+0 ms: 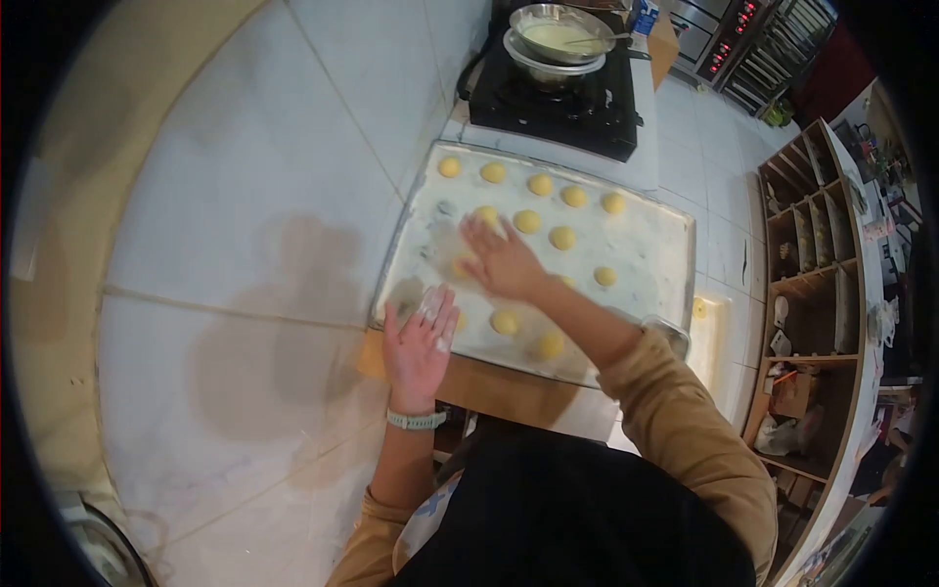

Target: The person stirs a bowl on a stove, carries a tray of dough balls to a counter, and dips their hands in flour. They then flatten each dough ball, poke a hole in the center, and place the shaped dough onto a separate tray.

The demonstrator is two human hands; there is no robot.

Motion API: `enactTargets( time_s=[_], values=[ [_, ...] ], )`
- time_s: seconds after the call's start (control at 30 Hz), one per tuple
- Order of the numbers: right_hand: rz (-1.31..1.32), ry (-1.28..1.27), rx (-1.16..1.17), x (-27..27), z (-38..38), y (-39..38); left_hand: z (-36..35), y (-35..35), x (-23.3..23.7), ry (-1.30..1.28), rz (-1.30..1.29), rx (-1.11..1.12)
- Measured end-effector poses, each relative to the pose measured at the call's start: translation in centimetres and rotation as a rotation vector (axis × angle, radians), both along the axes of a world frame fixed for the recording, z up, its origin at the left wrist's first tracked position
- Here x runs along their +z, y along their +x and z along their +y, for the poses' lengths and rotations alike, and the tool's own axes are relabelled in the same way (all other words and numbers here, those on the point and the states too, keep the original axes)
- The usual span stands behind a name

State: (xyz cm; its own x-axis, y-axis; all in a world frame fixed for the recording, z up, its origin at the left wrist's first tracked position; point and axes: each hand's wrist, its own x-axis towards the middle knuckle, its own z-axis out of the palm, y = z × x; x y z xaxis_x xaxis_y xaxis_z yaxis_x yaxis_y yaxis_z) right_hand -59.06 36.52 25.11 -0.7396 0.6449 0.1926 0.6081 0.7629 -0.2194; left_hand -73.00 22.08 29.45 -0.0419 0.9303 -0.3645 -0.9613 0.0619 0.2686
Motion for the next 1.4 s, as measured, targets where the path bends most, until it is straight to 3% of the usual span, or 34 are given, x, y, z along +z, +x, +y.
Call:
enactTargets(
  time_s=[0.13, 0.33, 0.63, 0.97, 1.17, 1.23, 1.4],
  values=[
    [-0.145, -0.048, -0.15, -2.3, 9.0, -3.6, -2.6, -3.8, -1.9, 0.0, -0.064, 0.055],
    [-0.2, -0.052, -0.142, -4.1, 14.3, -8.2, -5.9, -6.0, -3.7, -0.176, 0.019, 0.148],
    [-0.29, -0.134, -0.1, -5.4, 15.1, -8.5, -6.1, -7.0, -5.2, -0.275, 0.02, 0.151],
    [-0.241, -0.044, -0.128, -5.5, 15.1, -8.0, -4.3, -7.8, -5.2, -0.284, -0.079, 0.153],
    [-0.081, -0.074, -0.149, -4.4, 16.6, -6.6, -4.4, -8.1, -5.3, -0.288, -0.063, 0.15],
    [0.049, -0.016, -0.251, -4.0, 16.6, -5.8, -4.7, -8.3, -5.7, -0.284, -0.074, 0.152],
    [0.09, 0.115, -0.227, -4.2, 16.3, -5.8, -4.8, -8.5, -5.9, -0.265, -0.093, 0.154]
  ],
)
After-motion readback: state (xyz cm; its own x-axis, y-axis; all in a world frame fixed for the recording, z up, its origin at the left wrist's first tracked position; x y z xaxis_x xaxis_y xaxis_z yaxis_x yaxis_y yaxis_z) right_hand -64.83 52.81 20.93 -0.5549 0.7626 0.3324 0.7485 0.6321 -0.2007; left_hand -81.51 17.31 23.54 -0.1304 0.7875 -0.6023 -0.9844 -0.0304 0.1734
